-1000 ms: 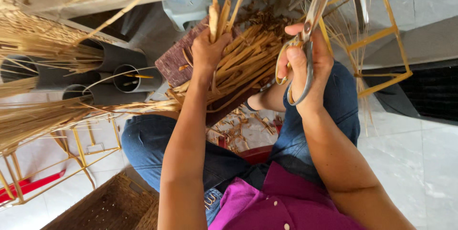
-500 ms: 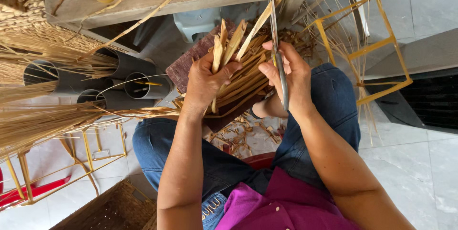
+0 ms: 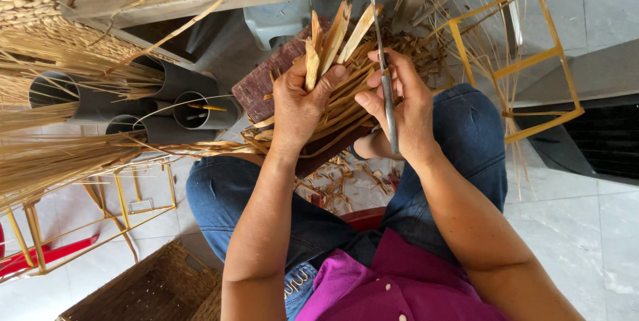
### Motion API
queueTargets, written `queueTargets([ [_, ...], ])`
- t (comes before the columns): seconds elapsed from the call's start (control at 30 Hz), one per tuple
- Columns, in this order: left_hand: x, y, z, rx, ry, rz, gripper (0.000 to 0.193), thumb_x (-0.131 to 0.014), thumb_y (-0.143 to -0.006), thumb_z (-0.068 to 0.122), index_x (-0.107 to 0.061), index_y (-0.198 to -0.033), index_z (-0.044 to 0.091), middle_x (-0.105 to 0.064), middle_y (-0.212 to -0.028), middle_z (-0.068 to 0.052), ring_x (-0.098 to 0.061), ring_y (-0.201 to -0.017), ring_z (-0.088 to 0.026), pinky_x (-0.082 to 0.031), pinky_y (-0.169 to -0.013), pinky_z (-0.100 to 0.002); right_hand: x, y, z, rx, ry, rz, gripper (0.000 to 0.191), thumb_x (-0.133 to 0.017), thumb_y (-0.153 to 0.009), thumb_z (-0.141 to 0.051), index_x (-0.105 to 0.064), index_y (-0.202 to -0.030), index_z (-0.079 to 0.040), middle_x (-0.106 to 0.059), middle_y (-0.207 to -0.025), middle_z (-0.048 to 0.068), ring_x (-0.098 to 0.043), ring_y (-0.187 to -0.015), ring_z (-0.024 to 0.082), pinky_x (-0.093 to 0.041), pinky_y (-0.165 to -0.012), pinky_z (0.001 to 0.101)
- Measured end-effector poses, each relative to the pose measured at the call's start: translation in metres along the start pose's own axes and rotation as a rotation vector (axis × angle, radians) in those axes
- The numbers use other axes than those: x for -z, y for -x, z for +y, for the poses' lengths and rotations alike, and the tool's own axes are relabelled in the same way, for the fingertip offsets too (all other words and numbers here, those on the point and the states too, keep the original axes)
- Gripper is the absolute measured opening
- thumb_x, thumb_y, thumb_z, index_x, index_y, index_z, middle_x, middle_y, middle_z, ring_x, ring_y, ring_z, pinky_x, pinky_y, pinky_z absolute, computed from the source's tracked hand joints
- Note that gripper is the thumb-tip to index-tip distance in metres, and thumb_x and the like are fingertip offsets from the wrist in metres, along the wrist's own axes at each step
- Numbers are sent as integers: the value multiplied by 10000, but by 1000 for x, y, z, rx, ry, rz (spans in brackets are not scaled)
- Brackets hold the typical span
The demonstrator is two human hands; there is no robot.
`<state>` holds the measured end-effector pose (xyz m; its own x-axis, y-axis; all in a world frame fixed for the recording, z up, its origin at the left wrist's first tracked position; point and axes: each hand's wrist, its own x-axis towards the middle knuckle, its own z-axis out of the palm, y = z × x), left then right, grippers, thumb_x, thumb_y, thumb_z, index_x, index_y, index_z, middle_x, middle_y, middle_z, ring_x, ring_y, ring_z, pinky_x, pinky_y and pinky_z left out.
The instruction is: The person sits on a low stool and trims dried plant stalks with scissors, cutting off ends and splitting pieces, then sorts the cut pieces and gathers a bundle of stalks across their lap. Cut scraps fall onto the floor and a board beside them.
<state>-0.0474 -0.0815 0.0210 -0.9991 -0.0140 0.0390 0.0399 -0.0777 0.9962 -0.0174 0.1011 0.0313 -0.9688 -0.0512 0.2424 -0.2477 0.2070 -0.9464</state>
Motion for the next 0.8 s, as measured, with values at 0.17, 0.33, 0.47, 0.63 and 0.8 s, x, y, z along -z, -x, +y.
queueTargets([
  [0.17, 0, 1, -2, -79, 24, -66, 196, -773, -981, 143, -744, -1120, 7, -723, -906, 12, -612, -805, -31, -524, -717, -208, 0, 1, 2, 10, 1, 0, 578, -845, -945, -179, -559, -1432, -58, -617, -1019, -4, -547, -837, 61, -496, -767, 218],
  [0.33, -6, 0, -4, -48, 133, -124, 221, -757, -975, 159, -734, -1125, -2, -772, -968, -29, -707, -877, -58, -589, -796, -229, 0, 0, 5, 23, -47, 28, 545, -838, -953, -189, -577, -1409, -44, -619, -971, -23, -597, -857, 45, -519, -785, 194],
  [0.47, -6, 3, -9, -16, -59, -91, 199, -767, -979, 151, -760, -1094, -11, -761, -883, -49, -639, -753, -87, -522, -658, -240, -2, 2, 5, 28, -108, 82, 440, -830, -963, -127, -630, -1340, -22, -580, -868, -12, -544, -737, 54, -455, -640, 204],
  [0.63, 12, -2, -7, -100, -227, 89, 211, -763, -1049, 177, -659, -1038, -6, -653, -773, -18, -564, -660, -86, -457, -576, -239, 8, 4, 5, -32, -273, 221, 252, -711, -1059, -92, -639, -1290, -18, -547, -722, 9, -494, -499, 77, -364, -438, 228],
  [0.8, 47, -18, 2, -345, -123, 328, 195, -719, -1066, 189, -688, -1189, 41, -697, -805, -20, -596, -646, -89, -459, -567, -260, 19, 7, 3, 59, -436, 191, 331, -654, -1158, -303, -576, -1329, -31, -569, -765, 70, -501, -551, 136, -400, -524, 252],
])
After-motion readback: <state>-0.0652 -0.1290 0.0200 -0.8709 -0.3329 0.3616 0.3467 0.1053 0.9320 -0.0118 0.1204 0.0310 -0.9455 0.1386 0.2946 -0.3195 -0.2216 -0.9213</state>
